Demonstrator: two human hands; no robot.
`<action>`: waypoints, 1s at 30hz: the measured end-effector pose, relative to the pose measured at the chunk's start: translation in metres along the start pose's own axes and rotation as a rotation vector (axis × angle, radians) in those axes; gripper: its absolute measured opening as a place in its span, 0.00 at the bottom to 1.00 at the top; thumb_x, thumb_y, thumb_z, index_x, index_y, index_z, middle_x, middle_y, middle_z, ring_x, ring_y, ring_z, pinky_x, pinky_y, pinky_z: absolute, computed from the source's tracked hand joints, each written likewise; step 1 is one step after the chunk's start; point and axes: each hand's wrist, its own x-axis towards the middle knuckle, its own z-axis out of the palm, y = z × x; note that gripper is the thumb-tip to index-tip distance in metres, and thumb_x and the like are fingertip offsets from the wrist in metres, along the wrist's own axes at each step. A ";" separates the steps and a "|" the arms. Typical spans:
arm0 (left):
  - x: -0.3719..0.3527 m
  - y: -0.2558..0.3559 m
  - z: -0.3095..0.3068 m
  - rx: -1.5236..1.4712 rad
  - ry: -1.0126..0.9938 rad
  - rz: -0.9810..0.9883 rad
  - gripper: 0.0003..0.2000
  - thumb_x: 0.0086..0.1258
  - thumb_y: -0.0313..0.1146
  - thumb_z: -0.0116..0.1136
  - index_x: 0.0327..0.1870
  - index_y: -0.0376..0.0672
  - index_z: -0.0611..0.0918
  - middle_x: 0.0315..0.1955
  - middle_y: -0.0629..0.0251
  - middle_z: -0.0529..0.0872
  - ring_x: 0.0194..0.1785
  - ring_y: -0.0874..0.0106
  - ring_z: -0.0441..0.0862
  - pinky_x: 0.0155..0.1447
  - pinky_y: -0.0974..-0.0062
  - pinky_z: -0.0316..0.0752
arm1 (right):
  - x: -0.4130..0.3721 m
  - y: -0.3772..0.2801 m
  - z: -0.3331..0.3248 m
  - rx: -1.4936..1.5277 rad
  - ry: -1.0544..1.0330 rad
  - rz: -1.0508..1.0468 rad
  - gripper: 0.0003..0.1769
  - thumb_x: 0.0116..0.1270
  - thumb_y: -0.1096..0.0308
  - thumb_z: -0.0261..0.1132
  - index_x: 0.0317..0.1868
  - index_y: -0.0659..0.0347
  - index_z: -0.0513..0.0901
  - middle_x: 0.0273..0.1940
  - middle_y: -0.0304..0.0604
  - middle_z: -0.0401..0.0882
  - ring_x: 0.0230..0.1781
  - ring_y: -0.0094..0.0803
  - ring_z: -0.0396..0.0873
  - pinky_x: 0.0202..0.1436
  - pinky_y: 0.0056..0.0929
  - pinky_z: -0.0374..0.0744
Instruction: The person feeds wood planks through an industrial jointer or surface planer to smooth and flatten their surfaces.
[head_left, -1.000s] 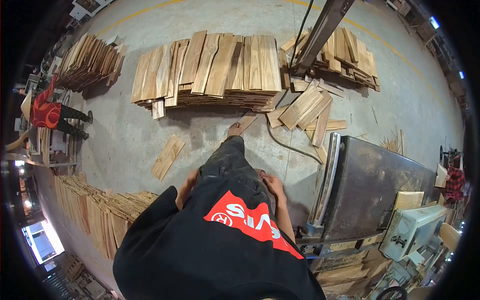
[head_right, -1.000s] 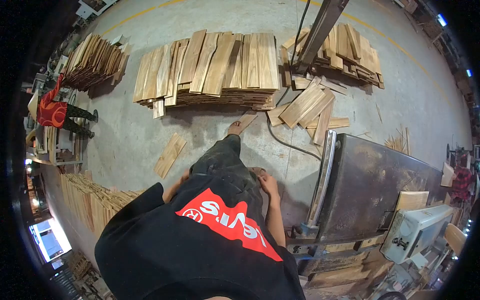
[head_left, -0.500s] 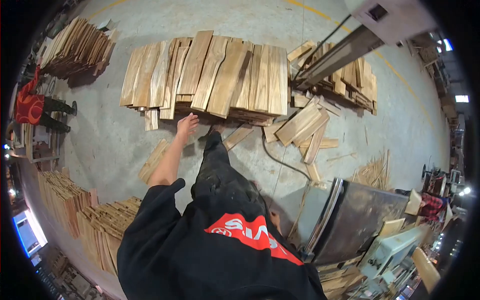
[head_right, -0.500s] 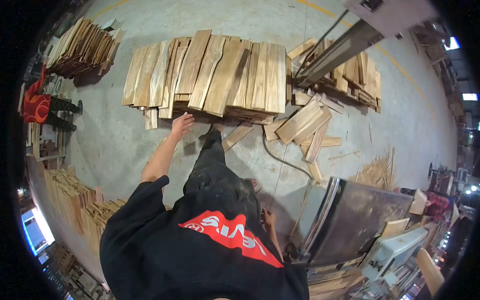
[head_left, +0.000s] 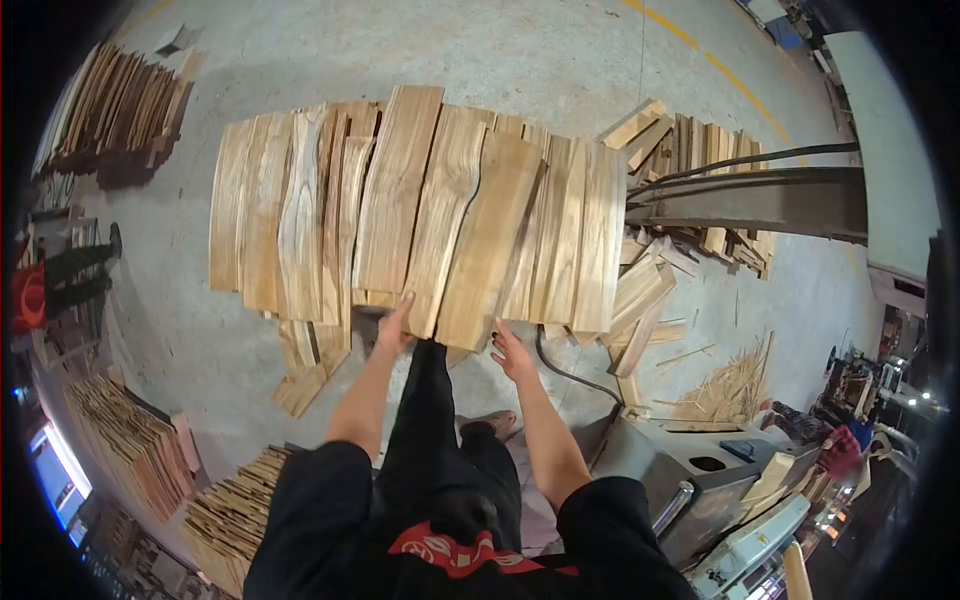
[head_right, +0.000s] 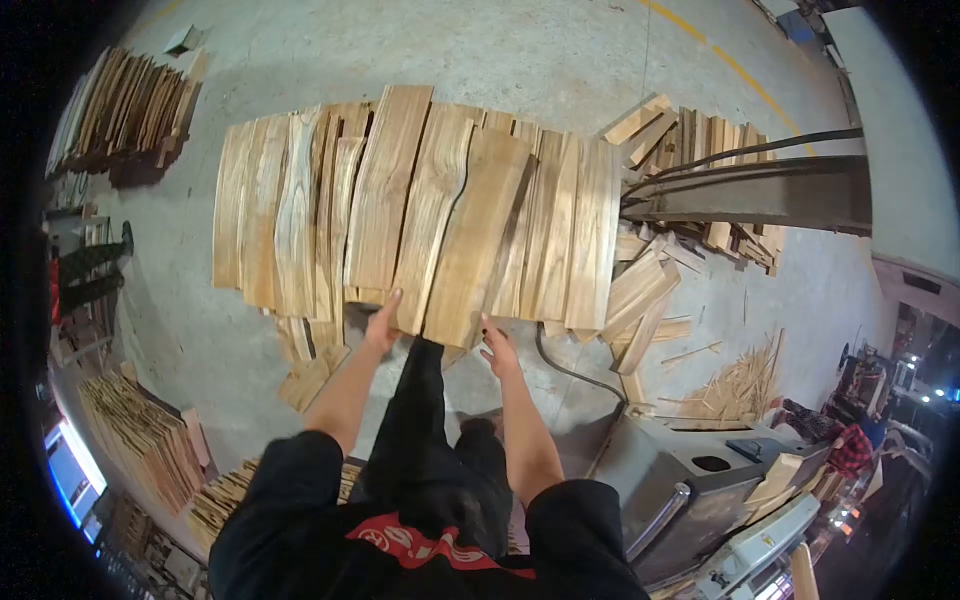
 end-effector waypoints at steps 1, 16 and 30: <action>0.003 -0.002 0.000 -0.025 0.013 0.001 0.47 0.63 0.50 0.83 0.72 0.24 0.71 0.62 0.46 0.84 0.59 0.55 0.88 0.55 0.55 0.89 | 0.010 -0.011 0.015 0.086 -0.086 0.025 0.53 0.66 0.37 0.77 0.79 0.64 0.70 0.77 0.49 0.74 0.80 0.40 0.69 0.77 0.48 0.71; -0.044 -0.030 0.000 0.175 0.046 0.009 0.39 0.61 0.58 0.81 0.63 0.34 0.82 0.55 0.53 0.88 0.58 0.59 0.88 0.58 0.49 0.88 | -0.028 -0.023 0.040 -0.426 0.137 -0.190 0.53 0.64 0.38 0.80 0.74 0.73 0.75 0.68 0.56 0.82 0.69 0.41 0.80 0.71 0.42 0.78; -0.209 -0.099 0.044 0.742 -0.359 0.474 0.27 0.78 0.42 0.70 0.64 0.23 0.82 0.58 0.49 0.88 0.56 0.62 0.88 0.63 0.59 0.84 | -0.207 0.102 -0.099 -0.278 0.148 -0.549 0.47 0.59 0.31 0.79 0.59 0.70 0.89 0.51 0.53 0.90 0.53 0.41 0.87 0.58 0.41 0.83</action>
